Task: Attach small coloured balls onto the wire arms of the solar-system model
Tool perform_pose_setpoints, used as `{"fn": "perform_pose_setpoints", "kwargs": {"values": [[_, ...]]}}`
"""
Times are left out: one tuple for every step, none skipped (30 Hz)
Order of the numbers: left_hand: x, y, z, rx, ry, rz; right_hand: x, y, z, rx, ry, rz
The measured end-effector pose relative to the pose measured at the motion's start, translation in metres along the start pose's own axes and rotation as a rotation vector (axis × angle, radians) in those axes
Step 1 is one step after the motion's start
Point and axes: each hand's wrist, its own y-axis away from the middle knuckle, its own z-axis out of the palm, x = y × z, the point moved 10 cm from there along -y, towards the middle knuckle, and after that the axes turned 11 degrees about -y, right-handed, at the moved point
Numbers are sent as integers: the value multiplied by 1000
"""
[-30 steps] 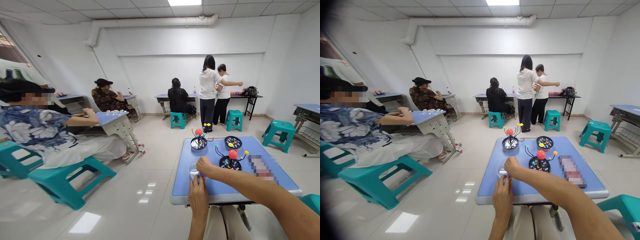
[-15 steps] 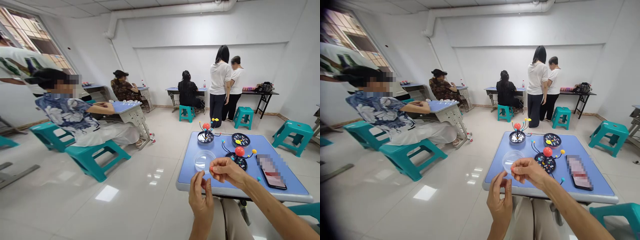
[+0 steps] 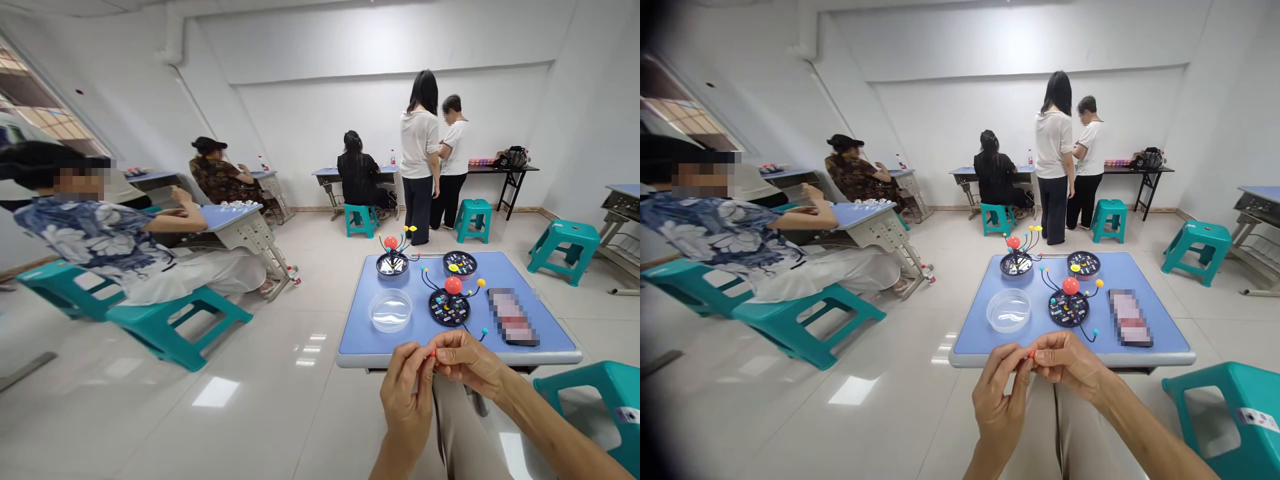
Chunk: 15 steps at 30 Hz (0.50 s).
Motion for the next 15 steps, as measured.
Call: {"fn": "perform_pose_setpoints", "kwargs": {"values": [[0,1,0,0,7,-7,-1,3,0,0,7,-5],[1,2,0,0,15,-13,-2,6,1,1,14,-9],[2,2,1,2,23,-12,-4,9,1,2,22,-15],[3,3,1,4,32,-7,-6,12,2,4,32,-23],[5,3,1,6,41,3,-8,14,3,7,45,-33],[7,4,1,8,48,16,-11,17,4,11,62,-49],[9,4,1,11,52,27,-15,19,5,17,83,-68],[11,4,1,12,50,38,-19,22,6,24,107,-88],[13,4,1,12,42,47,-22,24,7,30,133,-109],[14,3,2,13,31,52,-26,26,7,36,157,-130],[16,3,2,16,17,58,-29,27,8,41,180,-148],[16,3,2,21,2,62,-31,28,7,46,199,-164],[17,4,3,25,-8,65,-33,29,7,50,214,-177],[17,4,3,28,-12,64,-33,30,6,56,226,-188],[16,5,4,32,-10,58,-34,31,5,64,230,-198]]}}
